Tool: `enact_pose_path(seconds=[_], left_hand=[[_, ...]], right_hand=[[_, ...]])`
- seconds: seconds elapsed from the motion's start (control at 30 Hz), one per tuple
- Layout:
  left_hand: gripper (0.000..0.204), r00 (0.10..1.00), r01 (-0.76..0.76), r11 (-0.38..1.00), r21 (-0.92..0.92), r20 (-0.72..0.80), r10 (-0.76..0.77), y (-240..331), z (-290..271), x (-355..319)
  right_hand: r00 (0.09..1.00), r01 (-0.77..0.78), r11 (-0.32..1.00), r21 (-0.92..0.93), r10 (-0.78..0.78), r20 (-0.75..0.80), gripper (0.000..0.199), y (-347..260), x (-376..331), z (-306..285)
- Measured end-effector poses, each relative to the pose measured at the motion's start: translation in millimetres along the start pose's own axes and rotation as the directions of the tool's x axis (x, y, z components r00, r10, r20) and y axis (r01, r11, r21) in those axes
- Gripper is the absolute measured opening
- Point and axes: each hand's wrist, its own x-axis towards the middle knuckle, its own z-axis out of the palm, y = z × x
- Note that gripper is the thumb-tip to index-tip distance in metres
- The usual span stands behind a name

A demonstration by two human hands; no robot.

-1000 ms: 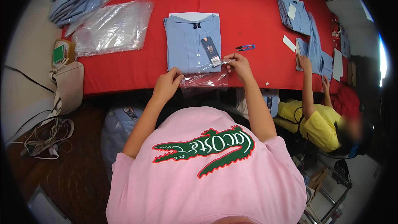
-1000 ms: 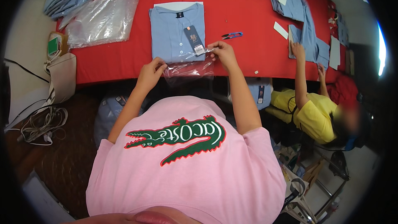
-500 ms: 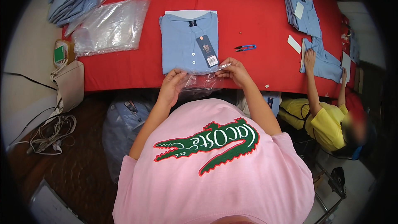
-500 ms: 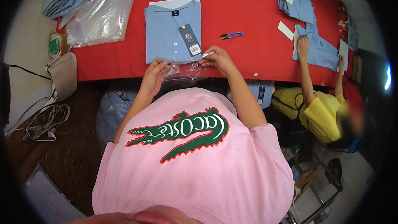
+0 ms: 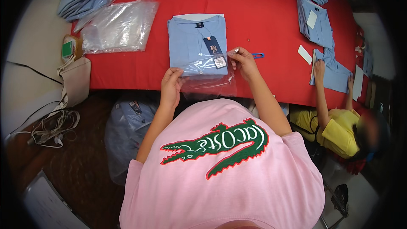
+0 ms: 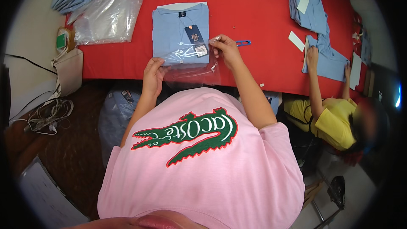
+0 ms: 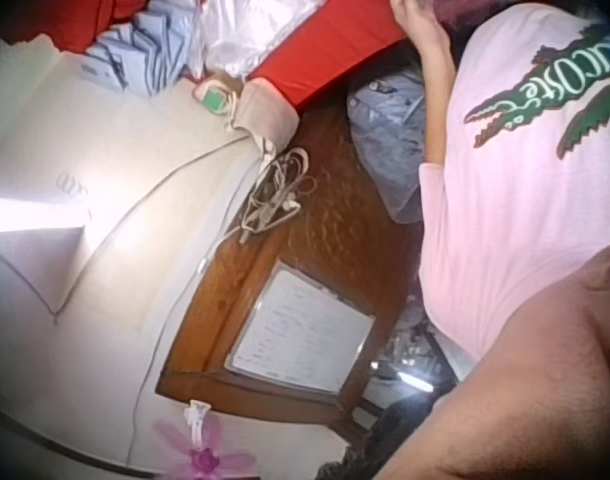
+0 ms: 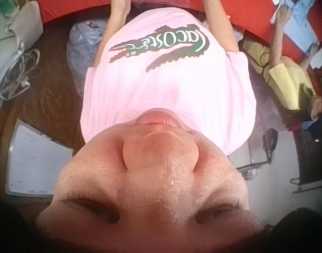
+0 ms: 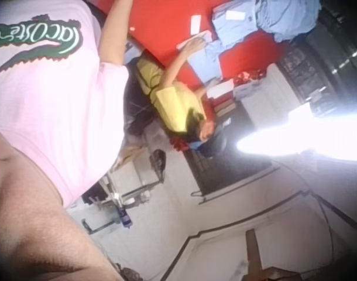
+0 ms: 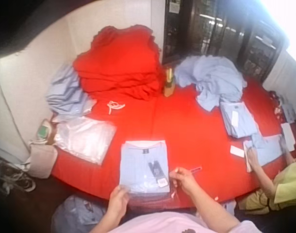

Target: The person places folded shirts into plastic bags, seals the bags by removing the adhesive strip, and hands the packaged shirts to another person.

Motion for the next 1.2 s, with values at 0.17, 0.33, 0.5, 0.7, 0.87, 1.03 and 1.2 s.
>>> enact_pose_path(seconds=[0.17,0.33,0.5,0.7,0.87,1.03,1.2], left_hand=[[0.014,0.978,-0.051,0.949,0.31,-0.177,0.11,-10,-31,1],[0.018,0.989,-0.034,0.976,0.217,-0.131,0.063,-17,-65,10],[0.018,0.998,0.026,0.987,0.156,-0.066,-0.016,-14,-77,6],[0.016,0.998,0.049,0.958,0.283,-0.044,-0.038,-6,-70,12],[0.014,0.996,0.0,0.978,0.211,-0.089,0.02,-22,-80,10],[0.014,0.998,0.002,0.992,0.124,-0.061,0.005,-16,-73,20],[0.012,0.987,0.045,0.98,0.196,-0.163,-0.013,1,-47,28]], right_hand=[[1.0,0.005,0.943,-0.332,0.005,0.03,0.008,-22,19,18],[0.968,0.236,0.645,-0.726,-0.222,0.117,0.02,-9,38,20],[0.625,0.691,0.004,-0.723,-0.506,0.594,0.033,-47,23,118],[0.448,0.877,-0.137,-0.461,-0.113,0.887,0.033,25,81,185],[0.512,0.857,0.041,-0.514,0.039,0.858,0.038,29,96,188],[0.461,0.876,0.124,-0.465,0.062,0.885,0.032,23,101,180],[0.703,0.636,0.596,-0.49,-0.185,0.687,0.025,-23,68,178]])
